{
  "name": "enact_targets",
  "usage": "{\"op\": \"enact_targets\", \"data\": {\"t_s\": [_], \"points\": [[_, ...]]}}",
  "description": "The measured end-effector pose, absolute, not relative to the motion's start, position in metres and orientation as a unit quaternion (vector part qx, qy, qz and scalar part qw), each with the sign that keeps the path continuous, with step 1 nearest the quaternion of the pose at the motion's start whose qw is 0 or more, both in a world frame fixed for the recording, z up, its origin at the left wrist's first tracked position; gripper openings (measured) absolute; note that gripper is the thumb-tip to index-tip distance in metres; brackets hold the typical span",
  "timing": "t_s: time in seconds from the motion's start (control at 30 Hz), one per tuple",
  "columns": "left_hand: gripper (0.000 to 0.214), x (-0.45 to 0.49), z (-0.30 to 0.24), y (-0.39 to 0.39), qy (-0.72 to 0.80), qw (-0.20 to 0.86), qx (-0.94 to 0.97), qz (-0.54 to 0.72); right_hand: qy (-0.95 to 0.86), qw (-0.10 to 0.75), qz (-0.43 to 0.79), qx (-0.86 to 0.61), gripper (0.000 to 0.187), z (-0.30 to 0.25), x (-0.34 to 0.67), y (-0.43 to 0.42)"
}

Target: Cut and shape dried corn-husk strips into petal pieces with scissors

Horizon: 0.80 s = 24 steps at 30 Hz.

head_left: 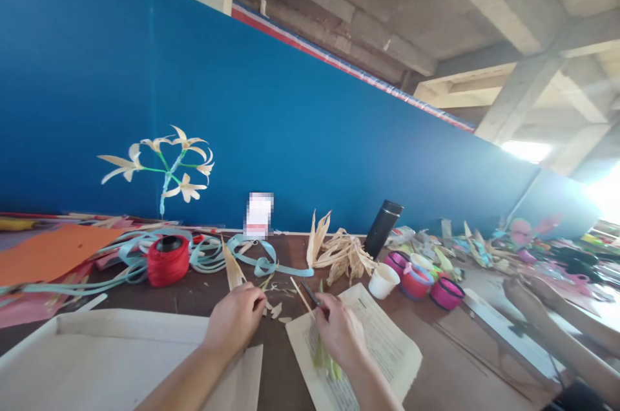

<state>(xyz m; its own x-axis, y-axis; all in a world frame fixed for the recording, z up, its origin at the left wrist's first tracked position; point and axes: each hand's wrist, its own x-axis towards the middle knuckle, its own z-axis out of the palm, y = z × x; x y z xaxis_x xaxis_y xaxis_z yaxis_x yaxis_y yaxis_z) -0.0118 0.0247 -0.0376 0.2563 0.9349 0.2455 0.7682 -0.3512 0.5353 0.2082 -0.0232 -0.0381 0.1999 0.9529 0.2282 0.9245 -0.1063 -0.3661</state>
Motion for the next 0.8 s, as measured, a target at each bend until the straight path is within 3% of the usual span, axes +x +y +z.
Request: {"op": "enact_targets", "data": {"t_s": [0.17,0.37,0.47,0.6,0.8], "points": [[0.023,-0.012,-0.036,0.024,0.550,0.152,0.783,0.249,-0.650,0.260,0.039,-0.713,0.031,-0.035,0.204,-0.024],[0.022,-0.010,-0.039,0.026,0.575,0.133,0.765,0.259,-0.602,0.474,0.031,-0.642,0.030,-0.017,0.213,-0.019],[0.022,-0.010,-0.041,0.027,0.578,0.125,0.761,0.266,-0.557,0.535,0.037,-0.635,0.030,-0.006,0.221,-0.020],[0.022,-0.012,-0.042,0.027,0.557,0.113,0.772,0.286,-0.535,0.569,0.045,-0.623,0.030,0.011,0.224,-0.028],[0.023,-0.014,-0.043,0.026,0.550,0.106,0.777,0.287,-0.560,0.549,0.049,-0.619,0.027,0.032,0.221,-0.041]]}}
